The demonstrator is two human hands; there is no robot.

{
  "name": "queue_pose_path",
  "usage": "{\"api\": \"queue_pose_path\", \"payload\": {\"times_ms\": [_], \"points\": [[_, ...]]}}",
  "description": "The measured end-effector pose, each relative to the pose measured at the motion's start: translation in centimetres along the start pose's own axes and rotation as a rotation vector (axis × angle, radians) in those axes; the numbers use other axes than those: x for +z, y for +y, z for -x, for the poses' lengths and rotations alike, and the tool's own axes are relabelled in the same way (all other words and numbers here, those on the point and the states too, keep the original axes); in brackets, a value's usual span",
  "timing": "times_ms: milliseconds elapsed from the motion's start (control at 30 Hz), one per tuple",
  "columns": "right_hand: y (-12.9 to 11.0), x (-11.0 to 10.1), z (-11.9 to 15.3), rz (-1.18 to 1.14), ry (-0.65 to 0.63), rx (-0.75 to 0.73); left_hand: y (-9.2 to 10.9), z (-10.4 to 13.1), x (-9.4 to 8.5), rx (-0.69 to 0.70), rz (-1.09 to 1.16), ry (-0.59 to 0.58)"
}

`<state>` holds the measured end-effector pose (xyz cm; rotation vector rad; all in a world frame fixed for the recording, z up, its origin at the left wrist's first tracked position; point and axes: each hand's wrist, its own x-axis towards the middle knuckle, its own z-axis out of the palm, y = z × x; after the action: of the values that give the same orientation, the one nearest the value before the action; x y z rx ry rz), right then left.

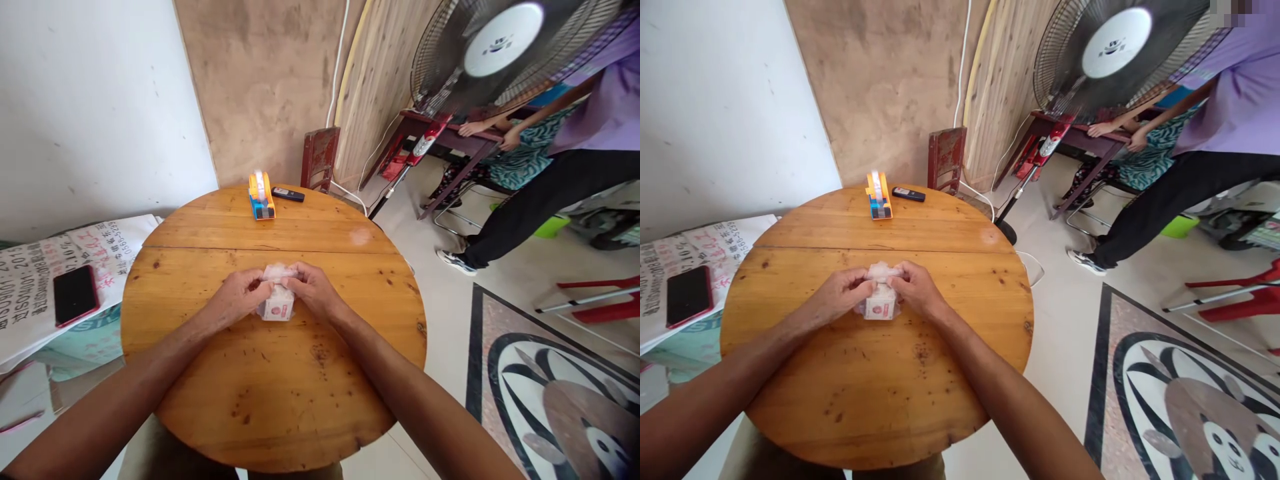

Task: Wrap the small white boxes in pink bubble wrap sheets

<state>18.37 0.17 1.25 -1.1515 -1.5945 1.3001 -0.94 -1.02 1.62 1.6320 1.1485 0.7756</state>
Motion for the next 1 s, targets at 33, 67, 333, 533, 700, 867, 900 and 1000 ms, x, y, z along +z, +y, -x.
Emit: {"api": "queue_pose_path", "payload": {"times_ms": [33, 67, 333, 533, 700, 867, 900, 1000], "points": [[0.1, 0.1, -0.2, -0.082, -0.008, 0.049, 0.0, -0.1, -0.1, 0.005, -0.047, 0.026], [0.1, 0.1, -0.2, -0.140, -0.017, 0.077, -0.1, -0.2, -0.3, 0.016, -0.098, 0.052], [-1.1, 0.4, 1.4, -0.234, -0.161, 0.084, -1.1, -0.9, -0.6, 0.058, -0.162, 0.106], [-0.6, 0.8, 0.9, -0.188, -0.117, 0.131, -0.8, -1.2, -0.2, 0.041, 0.230, 0.135], [-0.4, 1.2, 0.9, -0.169, -0.068, 0.150, -0.5, -1.6, 0.1, -0.042, 0.345, 0.189], [0.3, 1.6, 0.6, -0.073, -0.026, 0.153, -0.5, -1.7, 0.3, -0.086, 0.344, 0.159], [0.5, 1.6, 0.6, -0.045, -0.021, 0.145, -0.5, -1.7, 0.3, -0.086, 0.334, 0.155], [0.8, 1.6, 0.4, 0.027, 0.019, 0.112, -0.4, -1.5, -0.1, -0.081, 0.296, 0.139]]}}
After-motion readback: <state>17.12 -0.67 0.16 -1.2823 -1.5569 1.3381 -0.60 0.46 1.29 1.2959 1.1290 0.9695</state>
